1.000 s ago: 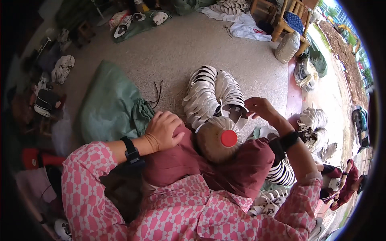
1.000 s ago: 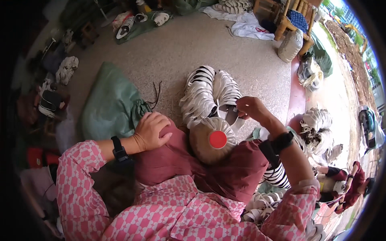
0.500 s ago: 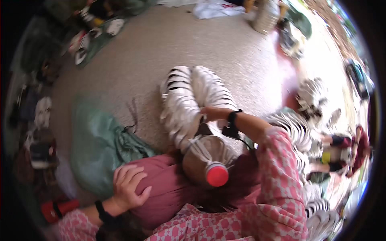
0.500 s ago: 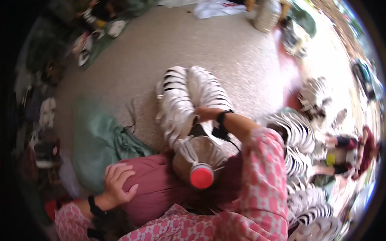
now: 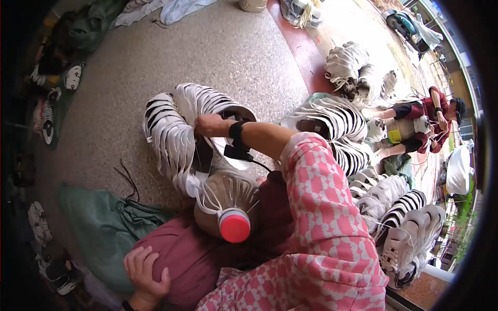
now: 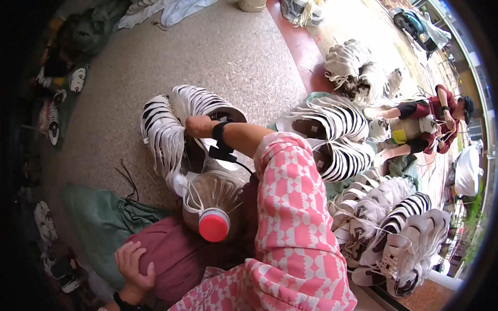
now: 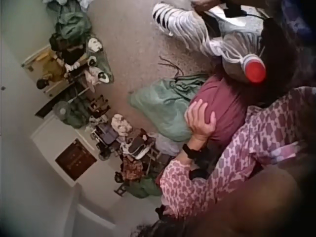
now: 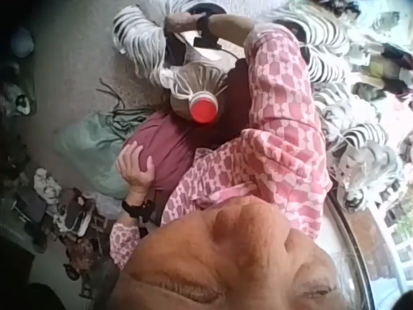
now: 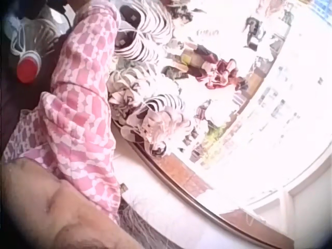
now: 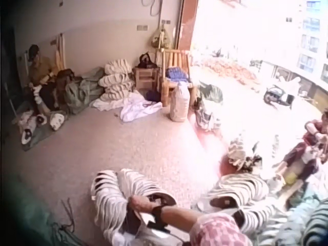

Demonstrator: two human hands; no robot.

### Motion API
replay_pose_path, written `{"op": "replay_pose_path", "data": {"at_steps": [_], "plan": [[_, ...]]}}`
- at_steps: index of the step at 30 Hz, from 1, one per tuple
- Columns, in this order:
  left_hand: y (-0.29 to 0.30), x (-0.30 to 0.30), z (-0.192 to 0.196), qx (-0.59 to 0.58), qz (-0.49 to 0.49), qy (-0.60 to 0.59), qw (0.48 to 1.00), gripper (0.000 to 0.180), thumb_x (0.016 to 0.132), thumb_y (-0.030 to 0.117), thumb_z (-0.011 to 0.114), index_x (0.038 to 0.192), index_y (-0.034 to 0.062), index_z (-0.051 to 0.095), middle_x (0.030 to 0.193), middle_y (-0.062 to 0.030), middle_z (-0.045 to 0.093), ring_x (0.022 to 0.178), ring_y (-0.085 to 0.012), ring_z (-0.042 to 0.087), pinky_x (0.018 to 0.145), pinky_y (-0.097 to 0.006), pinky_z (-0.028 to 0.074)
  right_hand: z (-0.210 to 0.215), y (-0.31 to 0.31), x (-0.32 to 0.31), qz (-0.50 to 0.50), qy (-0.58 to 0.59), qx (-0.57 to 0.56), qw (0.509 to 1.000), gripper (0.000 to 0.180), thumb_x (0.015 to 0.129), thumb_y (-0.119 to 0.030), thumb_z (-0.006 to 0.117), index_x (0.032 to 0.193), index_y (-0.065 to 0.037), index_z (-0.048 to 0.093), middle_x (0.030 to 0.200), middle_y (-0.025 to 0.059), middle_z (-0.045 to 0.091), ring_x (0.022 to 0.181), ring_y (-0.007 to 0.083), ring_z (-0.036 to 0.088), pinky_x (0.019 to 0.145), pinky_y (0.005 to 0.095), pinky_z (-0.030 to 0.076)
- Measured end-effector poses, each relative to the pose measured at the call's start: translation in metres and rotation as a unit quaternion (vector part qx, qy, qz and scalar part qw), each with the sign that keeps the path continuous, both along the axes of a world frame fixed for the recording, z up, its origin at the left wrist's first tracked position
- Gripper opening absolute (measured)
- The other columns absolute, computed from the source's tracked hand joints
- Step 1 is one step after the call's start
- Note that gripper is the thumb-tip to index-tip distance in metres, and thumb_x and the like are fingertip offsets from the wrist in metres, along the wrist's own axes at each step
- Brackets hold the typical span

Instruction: The person is sorting shoe components, lacing shoes, and organizing them in a warehouse/workshop setting.

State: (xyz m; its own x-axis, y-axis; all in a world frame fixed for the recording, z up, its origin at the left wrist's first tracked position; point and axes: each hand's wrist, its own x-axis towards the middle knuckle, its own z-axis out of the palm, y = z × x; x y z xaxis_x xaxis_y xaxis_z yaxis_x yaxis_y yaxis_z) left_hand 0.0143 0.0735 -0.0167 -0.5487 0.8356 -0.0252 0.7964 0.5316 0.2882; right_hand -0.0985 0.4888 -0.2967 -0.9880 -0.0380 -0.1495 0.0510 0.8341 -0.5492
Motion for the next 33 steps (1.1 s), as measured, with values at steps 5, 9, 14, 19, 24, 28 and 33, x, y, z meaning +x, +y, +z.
{"op": "replay_pose_path", "data": {"at_steps": [5, 9, 14, 19, 24, 28, 33], "plan": [[-0.003, 0.003, -0.001, 0.001, 0.006, -0.003, 1.000, 0.037, 0.067, 0.019, 0.063, 0.100, 0.0039, 0.058, 0.111, -0.0155, 0.057, 0.106, -0.0386, 0.052, 0.093, -0.049, 0.038, 0.102, 0.057, 0.004, -0.203, -0.002, -0.102, 0.974, 0.027, 0.080, -0.032, 0.061, 0.085, -0.007, 0.071, 0.084, 0.0157, 0.069, 0.082, 0.0338, 0.067, 0.075, 0.0422, 0.052], [0.005, 0.003, 0.002, 0.011, -0.003, 0.007, 1.000, 0.037, 0.068, 0.018, 0.063, 0.101, 0.0042, 0.058, 0.111, -0.0155, 0.057, 0.106, -0.0386, 0.051, 0.093, -0.049, 0.038, 0.195, 0.132, 0.081, -0.266, 0.083, -0.170, 0.945, 0.029, 0.086, -0.024, 0.067, 0.088, 0.005, 0.069, 0.072, 0.0059, 0.065, 0.069, 0.0113, 0.056, 0.066, 0.0296, 0.048], [0.026, 0.003, 0.008, 0.021, -0.021, 0.026, 0.999, 0.036, 0.068, 0.019, 0.065, 0.101, 0.0054, 0.059, 0.110, -0.0144, 0.058, 0.105, -0.0376, 0.052, 0.094, -0.048, 0.037, 0.263, 0.226, 0.220, -0.146, 0.340, 0.138, 0.919, 0.024, 0.088, -0.015, 0.059, 0.075, 0.005, 0.062, 0.063, 0.0100, 0.056, 0.056, 0.0136, 0.051, 0.056, 0.0330, 0.045], [0.035, 0.007, 0.001, 0.021, -0.027, 0.042, 0.999, 0.032, 0.068, 0.015, 0.064, 0.098, 0.0055, 0.058, 0.106, -0.0146, 0.059, 0.104, -0.0366, 0.052, 0.093, -0.047, 0.038, 0.286, 0.233, 0.314, -0.522, 0.298, 0.015, 0.799, 0.029, 0.087, -0.025, 0.060, 0.076, 0.002, 0.065, 0.055, 0.0139, 0.053, 0.050, 0.0174, 0.049, 0.054, 0.0339, 0.042], [0.031, 0.015, 0.003, 0.012, -0.005, 0.049, 0.999, 0.024, 0.070, 0.011, 0.061, 0.094, 0.0053, 0.058, 0.101, -0.0147, 0.059, 0.100, -0.0354, 0.053, 0.091, -0.044, 0.038, 0.211, 0.210, 0.375, -0.629, 0.288, 0.072, 0.718, 0.031, 0.090, -0.027, 0.050, 0.086, -0.001, 0.068, 0.075, 0.0224, 0.065, 0.070, 0.0401, 0.063, 0.066, 0.0449, 0.048], [0.019, 0.018, 0.002, -0.009, 0.026, 0.059, 0.998, 0.025, 0.071, 0.014, 0.061, 0.094, 0.0058, 0.058, 0.101, -0.0140, 0.059, 0.100, -0.0352, 0.052, 0.091, -0.044, 0.038, 0.109, 0.163, 0.379, -0.719, 0.086, -0.277, 0.632, 0.069, 0.080, -0.014, 0.052, 0.144, -0.002, 0.025, 0.108, 0.0297, 0.060, 0.075, 0.0352, 0.067, 0.069, 0.0416, 0.053], [0.018, 0.019, 0.002, -0.019, 0.039, 0.042, 0.998, 0.023, 0.072, 0.014, 0.061, 0.093, 0.0056, 0.058, 0.101, -0.0146, 0.059, 0.100, -0.0348, 0.052, 0.091, -0.044, 0.038, 0.059, 0.213, 0.399, -0.725, 0.127, -0.271, 0.620, 0.066, 0.078, -0.007, 0.057, 0.137, -0.006, 0.026, 0.104, 0.0217, 0.060, 0.067, 0.0281, 0.066, 0.045, 0.0343, 0.053]]}}
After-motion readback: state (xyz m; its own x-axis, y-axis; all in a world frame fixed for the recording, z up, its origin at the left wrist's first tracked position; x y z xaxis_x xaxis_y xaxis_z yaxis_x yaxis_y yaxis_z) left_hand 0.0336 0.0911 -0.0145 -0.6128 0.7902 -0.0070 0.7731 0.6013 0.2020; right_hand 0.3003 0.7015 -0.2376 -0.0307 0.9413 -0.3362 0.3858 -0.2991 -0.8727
